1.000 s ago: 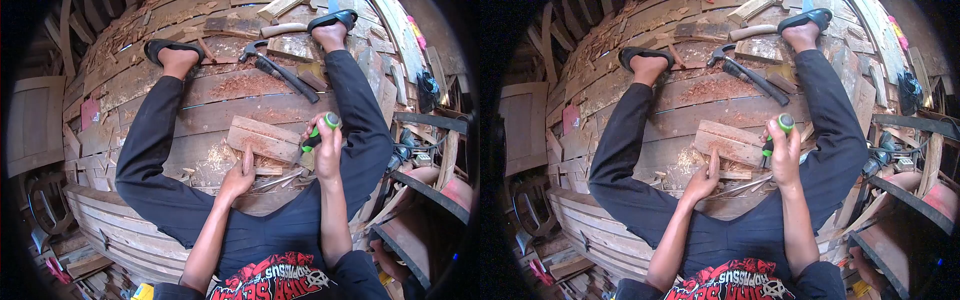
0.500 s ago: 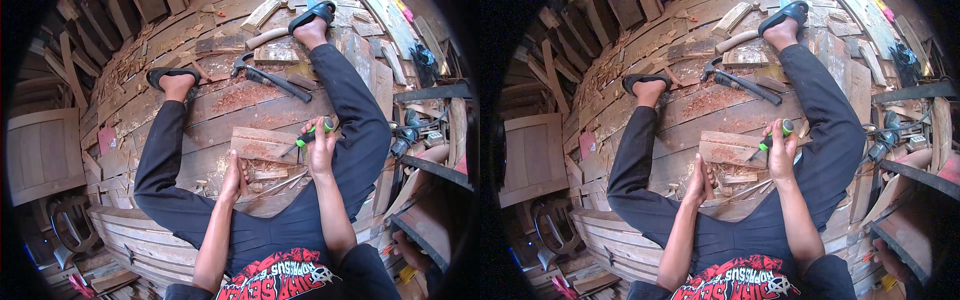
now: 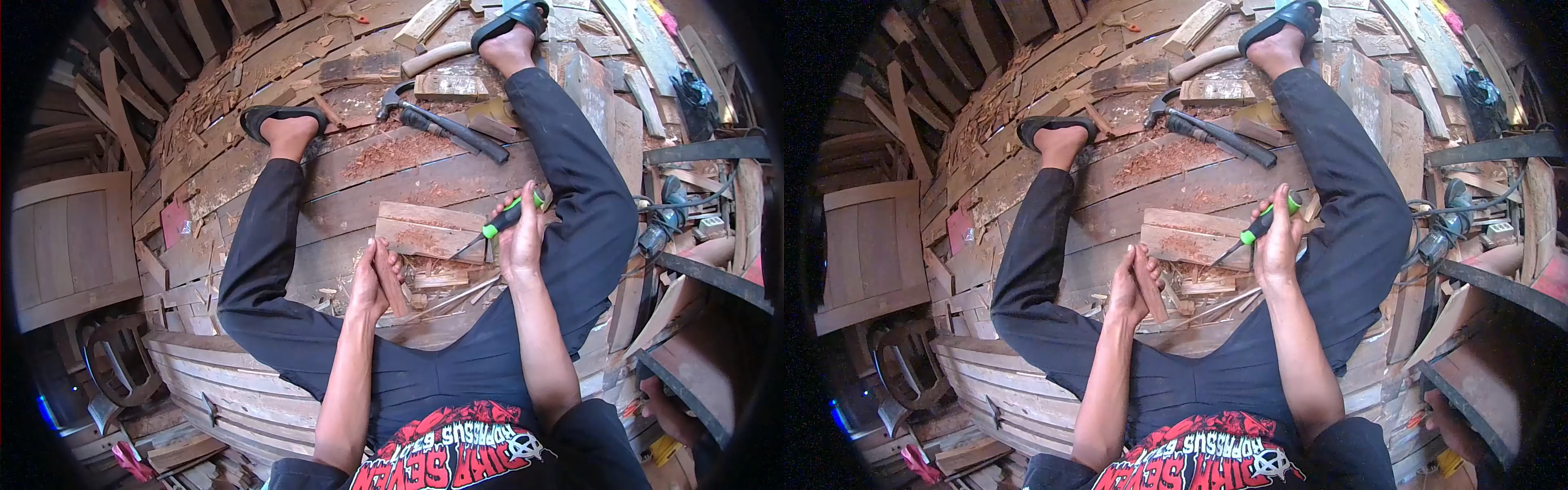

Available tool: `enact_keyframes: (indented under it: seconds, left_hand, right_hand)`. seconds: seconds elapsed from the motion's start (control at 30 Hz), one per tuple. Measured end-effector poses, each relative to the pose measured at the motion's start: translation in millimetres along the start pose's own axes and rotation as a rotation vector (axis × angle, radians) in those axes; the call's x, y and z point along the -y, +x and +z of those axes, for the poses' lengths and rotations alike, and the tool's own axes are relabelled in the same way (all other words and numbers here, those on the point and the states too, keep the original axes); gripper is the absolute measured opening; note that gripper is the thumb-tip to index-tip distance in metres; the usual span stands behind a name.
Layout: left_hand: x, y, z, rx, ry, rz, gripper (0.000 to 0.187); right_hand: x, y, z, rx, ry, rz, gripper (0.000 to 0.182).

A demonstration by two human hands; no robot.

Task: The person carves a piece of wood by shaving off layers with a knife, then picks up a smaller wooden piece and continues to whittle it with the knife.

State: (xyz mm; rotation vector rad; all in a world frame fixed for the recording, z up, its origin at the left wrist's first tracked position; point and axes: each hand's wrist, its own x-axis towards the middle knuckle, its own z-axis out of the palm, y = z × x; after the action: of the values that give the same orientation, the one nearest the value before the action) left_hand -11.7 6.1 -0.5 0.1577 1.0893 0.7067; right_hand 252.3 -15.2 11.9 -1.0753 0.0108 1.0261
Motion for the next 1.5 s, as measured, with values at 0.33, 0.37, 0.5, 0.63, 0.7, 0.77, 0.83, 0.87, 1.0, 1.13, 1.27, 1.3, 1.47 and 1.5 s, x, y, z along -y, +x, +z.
enact_keyframes:
  seconds: [0.33, 0.37, 0.5, 0.63, 0.7, 0.77, 0.83, 0.87, 1.0, 1.13, 1.27, 1.3, 1.47, 1.5]
  left_hand:
    - [-4.2, 19.5, -22.9, -0.031, -0.525, -0.042, 0.030]
    - [-3.3, 20.2, -28.4, -0.020, -0.526, -0.046, 0.031]
    - [-5.5, 19.1, -17.4, -0.201, -0.524, -0.087, 0.032]
    - [-2.8, 16.4, -12.5, -0.099, -0.492, -0.049, 0.032]
    - [-1.3, 21.2, -21.3, -0.073, -0.500, -0.059, 0.030]
    - [1.0, 26.9, -31.4, -0.075, -0.503, -0.048, 0.029]
    - [0.3, 26.7, -30.2, -0.117, -0.513, -0.028, 0.027]
    - [0.5, 29.4, -32.1, -0.128, -0.531, -0.005, 0.028]
    - [1.1, 37.7, -34.8, -0.261, -0.598, 0.045, 0.033]
    - [0.1, 28.9, -18.2, -0.233, -0.495, 0.109, 0.041]
    - [1.3, 28.7, -15.9, -0.229, -0.419, 0.148, 0.044]
    - [1.1, 27.7, -12.1, -0.251, -0.427, 0.152, 0.044]
    - [2.3, 26.7, -3.3, -0.164, -0.473, 0.164, 0.036]
    - [1.8, 25.1, 0.7, -0.138, -0.483, 0.156, 0.034]
  right_hand:
    - [-9.9, 0.6, 3.4, -0.009, -0.083, -0.036, 0.040]
    - [-10.1, 1.2, 2.7, -0.009, -0.075, -0.027, 0.040]
    - [-7.9, 3.3, 3.0, -0.045, -0.026, -0.002, 0.041]
    - [4.7, 4.1, 7.0, -0.092, 0.049, 0.001, 0.047]
    - [12.3, 5.2, 6.4, -0.092, 0.111, 0.075, 0.051]
    - [19.7, 3.5, 5.6, -0.061, 0.201, 0.165, 0.052]
    - [15.8, 4.4, 4.6, -0.086, 0.195, 0.172, 0.054]
    - [14.7, 5.4, 4.9, -0.099, 0.188, 0.171, 0.054]
    - [13.9, 6.3, 6.0, -0.101, 0.174, 0.170, 0.052]
    - [9.0, 6.2, 8.4, -0.060, -0.083, 0.231, 0.043]
    - [-13.4, -0.7, 13.6, 0.032, -0.329, 0.228, 0.036]
    - [-19.8, -3.1, 15.3, 0.068, -0.385, 0.246, 0.036]
    - [-48.0, -11.6, 17.9, 0.260, -0.569, 0.243, 0.036]
    - [-48.5, -11.6, 18.2, 0.258, -0.589, 0.264, 0.035]
